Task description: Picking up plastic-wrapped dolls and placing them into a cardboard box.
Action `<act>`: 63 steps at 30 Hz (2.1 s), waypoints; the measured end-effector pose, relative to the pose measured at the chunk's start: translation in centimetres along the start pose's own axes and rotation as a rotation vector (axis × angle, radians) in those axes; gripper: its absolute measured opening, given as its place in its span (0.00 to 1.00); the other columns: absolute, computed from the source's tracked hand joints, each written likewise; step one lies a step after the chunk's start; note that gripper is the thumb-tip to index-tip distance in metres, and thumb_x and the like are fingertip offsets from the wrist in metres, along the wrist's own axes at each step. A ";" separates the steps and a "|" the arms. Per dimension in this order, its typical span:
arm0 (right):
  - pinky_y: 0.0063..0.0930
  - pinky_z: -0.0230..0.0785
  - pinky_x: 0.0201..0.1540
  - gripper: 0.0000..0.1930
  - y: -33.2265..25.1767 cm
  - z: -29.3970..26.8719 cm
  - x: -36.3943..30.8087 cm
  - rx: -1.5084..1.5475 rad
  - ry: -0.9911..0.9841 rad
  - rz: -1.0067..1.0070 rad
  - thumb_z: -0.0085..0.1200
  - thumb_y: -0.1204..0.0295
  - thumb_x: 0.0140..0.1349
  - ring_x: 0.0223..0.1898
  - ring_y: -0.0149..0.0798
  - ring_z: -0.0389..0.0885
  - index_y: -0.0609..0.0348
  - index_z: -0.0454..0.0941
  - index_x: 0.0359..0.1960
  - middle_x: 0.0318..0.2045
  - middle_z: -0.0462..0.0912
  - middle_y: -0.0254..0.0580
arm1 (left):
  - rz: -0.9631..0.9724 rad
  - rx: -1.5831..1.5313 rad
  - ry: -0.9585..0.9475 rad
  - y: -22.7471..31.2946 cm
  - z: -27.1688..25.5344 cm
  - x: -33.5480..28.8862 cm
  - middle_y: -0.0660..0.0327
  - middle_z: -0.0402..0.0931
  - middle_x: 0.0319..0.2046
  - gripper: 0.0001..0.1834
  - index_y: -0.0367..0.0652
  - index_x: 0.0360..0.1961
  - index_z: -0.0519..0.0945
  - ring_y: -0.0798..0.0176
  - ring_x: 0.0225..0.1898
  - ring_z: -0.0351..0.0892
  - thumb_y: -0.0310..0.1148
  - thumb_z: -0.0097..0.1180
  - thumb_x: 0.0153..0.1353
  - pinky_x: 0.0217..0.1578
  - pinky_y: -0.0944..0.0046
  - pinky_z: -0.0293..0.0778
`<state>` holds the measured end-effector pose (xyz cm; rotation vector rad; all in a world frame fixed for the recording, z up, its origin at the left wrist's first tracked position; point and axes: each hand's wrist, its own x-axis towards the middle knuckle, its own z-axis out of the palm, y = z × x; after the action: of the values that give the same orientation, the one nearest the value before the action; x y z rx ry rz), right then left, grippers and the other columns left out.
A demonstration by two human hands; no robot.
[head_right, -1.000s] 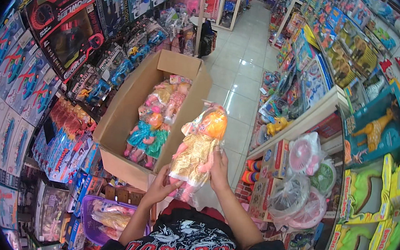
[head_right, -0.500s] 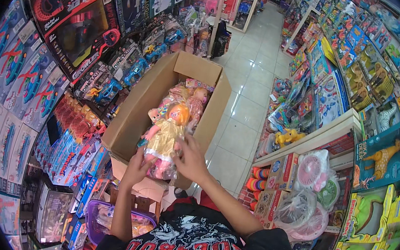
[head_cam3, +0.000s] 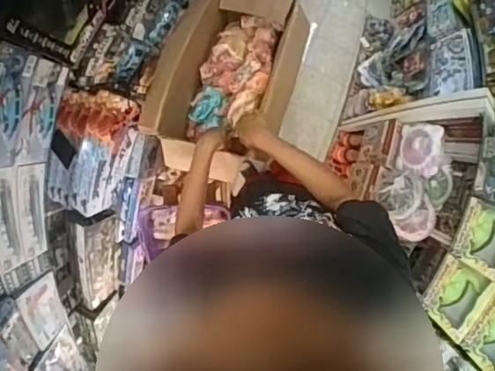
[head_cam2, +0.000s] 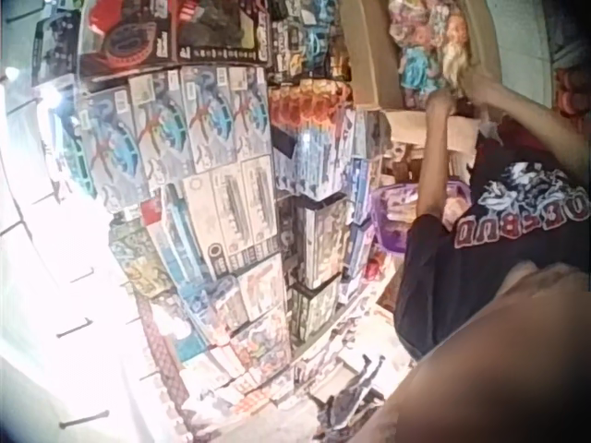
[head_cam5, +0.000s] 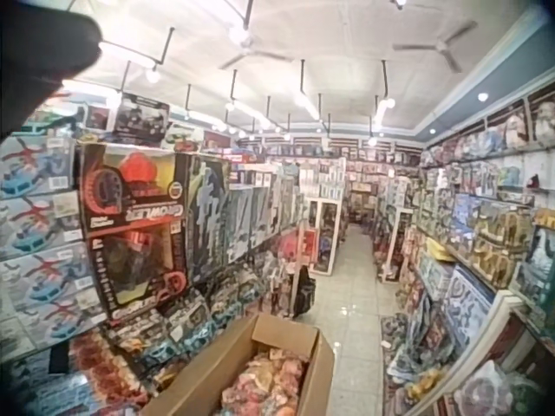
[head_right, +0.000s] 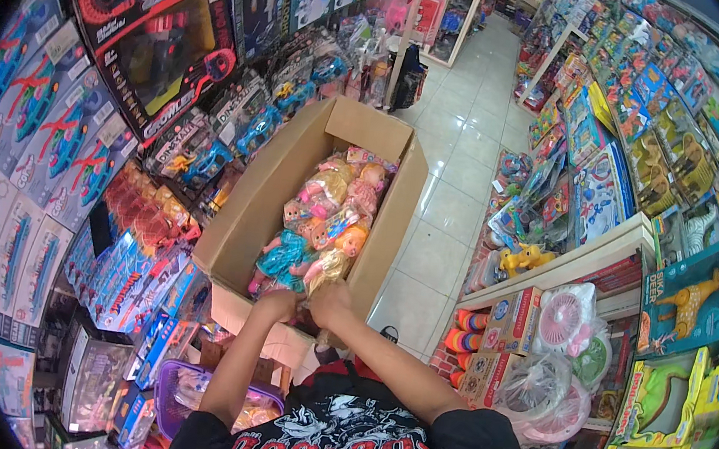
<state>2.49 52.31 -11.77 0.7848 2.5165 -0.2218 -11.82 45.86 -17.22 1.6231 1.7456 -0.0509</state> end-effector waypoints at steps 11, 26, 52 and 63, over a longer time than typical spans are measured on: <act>0.35 0.65 0.51 0.16 0.1 0.9 1.0 -0.029 0.169 0.025 0.45 0.68 0.59 0.49 0.40 0.79 0.56 0.79 0.46 0.47 0.80 0.45 | -0.025 0.051 -0.046 1.4 -2.3 -1.2 0.45 0.81 0.37 0.15 0.40 0.39 0.82 0.42 0.40 0.81 0.30 0.55 0.49 0.40 0.47 0.76; 0.45 0.61 0.53 0.16 6.7 14.1 -15.5 0.611 0.898 0.082 0.50 0.70 0.60 0.50 0.53 0.69 0.59 0.73 0.49 0.45 0.71 0.52 | 0.338 -0.256 1.286 8.5 8.2 -9.2 0.52 0.68 0.23 0.06 0.38 0.25 0.69 0.47 0.26 0.69 0.23 0.55 0.54 0.30 0.51 0.64; 0.41 0.78 0.36 0.13 0.6 62.8 -36.5 0.729 -0.607 0.171 0.47 0.72 0.55 0.35 0.49 0.85 0.64 0.83 0.34 0.35 0.84 0.52 | -0.307 -0.315 -0.417 -4.8 54.1 -30.2 0.54 0.81 0.33 0.22 0.41 0.41 0.80 0.58 0.35 0.81 0.49 0.51 0.60 0.37 0.53 0.76; 0.41 0.76 0.40 0.17 -1.5 57.5 -27.2 0.687 -0.269 0.456 0.45 0.62 0.52 0.31 0.46 0.85 0.60 0.84 0.26 0.29 0.84 0.51 | -0.233 -0.593 0.041 -10.2 56.9 -37.3 0.53 0.82 0.36 0.16 0.42 0.42 0.83 0.58 0.36 0.80 0.40 0.52 0.60 0.37 0.56 0.75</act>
<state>44.43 20.93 -47.96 1.4471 1.9299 -0.9829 3.72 -15.87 -43.27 0.9961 1.7543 0.3588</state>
